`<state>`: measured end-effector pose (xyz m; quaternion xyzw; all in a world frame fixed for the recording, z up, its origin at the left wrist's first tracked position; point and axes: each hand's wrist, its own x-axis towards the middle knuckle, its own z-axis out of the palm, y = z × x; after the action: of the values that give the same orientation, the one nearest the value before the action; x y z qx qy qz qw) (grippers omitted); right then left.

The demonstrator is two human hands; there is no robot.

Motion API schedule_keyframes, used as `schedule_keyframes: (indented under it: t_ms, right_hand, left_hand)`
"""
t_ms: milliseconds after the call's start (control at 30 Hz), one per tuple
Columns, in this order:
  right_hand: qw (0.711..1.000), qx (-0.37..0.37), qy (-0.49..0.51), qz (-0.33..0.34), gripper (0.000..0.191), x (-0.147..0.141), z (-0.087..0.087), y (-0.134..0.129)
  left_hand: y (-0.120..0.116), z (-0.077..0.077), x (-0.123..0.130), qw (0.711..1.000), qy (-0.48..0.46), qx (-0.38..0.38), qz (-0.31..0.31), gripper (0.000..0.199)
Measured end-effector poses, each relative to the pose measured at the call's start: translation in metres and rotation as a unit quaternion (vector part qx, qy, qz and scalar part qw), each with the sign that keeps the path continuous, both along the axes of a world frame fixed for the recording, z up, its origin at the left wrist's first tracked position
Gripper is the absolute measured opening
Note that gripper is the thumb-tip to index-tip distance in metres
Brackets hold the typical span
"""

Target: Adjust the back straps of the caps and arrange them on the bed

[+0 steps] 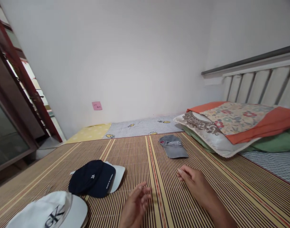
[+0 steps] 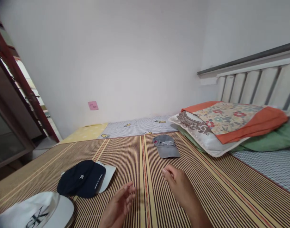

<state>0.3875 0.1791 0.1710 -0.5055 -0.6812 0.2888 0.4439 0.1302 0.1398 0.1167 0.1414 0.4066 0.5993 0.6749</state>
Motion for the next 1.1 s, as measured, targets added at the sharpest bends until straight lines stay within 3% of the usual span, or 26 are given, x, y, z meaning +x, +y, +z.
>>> schedule_keyframes:
  t_ms: [67,133,333,467,600,733,833,900,1033,1100]
  right_hand:
    - [0.999,-0.013,-0.051,0.013,0.033,-0.009,-0.004,-0.003]
    - [0.995,-0.04,-0.092,0.028,0.03,-0.019,-0.008,-0.005]
    - [0.981,-0.084,-0.162,0.072,0.032,-0.044,-0.011,-0.013]
    - [0.975,-0.096,-0.187,0.075,0.029,-0.043,-0.016,-0.013]
    - [0.975,-0.081,-0.192,0.079,0.024,-0.042,-0.033,-0.009]
    - [0.976,-0.079,-0.184,0.087,0.023,-0.061,-0.039,-0.012]
    - [0.979,-0.085,-0.099,0.157,0.023,-0.095,-0.027,-0.021]
    - [0.971,-0.096,0.018,0.22,0.023,-0.123,-0.016,-0.025]
    - [0.924,-0.196,0.195,0.264,0.018,-0.182,-0.006,-0.013]
    - [0.898,-0.264,0.258,0.239,0.022,-0.211,-0.011,0.004]
  left_hand:
    - [-0.004,-0.006,-0.018,0.996,-0.011,-0.035,0.083,0.008]
    - [-0.004,-0.015,-0.026,0.993,-0.011,-0.051,0.108,0.01]
    - [-0.001,-0.034,-0.022,0.997,0.075,0.021,-0.006,0.045]
    - [-0.001,-0.039,-0.02,0.997,0.073,0.035,-0.01,0.062]
    - [-0.002,-0.034,-0.022,0.998,-0.022,-0.005,0.054,0.059]
    - [-0.002,-0.024,-0.028,0.973,-0.164,-0.097,0.129,0.049]
    - [-0.002,-0.022,-0.032,0.963,-0.185,-0.105,0.167,0.044]
    - [-0.002,-0.024,-0.033,0.957,-0.195,-0.108,0.186,0.045]
    - [-0.001,-0.028,-0.031,0.946,-0.208,-0.114,0.222,0.048]
    - [-0.001,-0.03,-0.031,0.942,-0.211,-0.117,0.233,0.046]
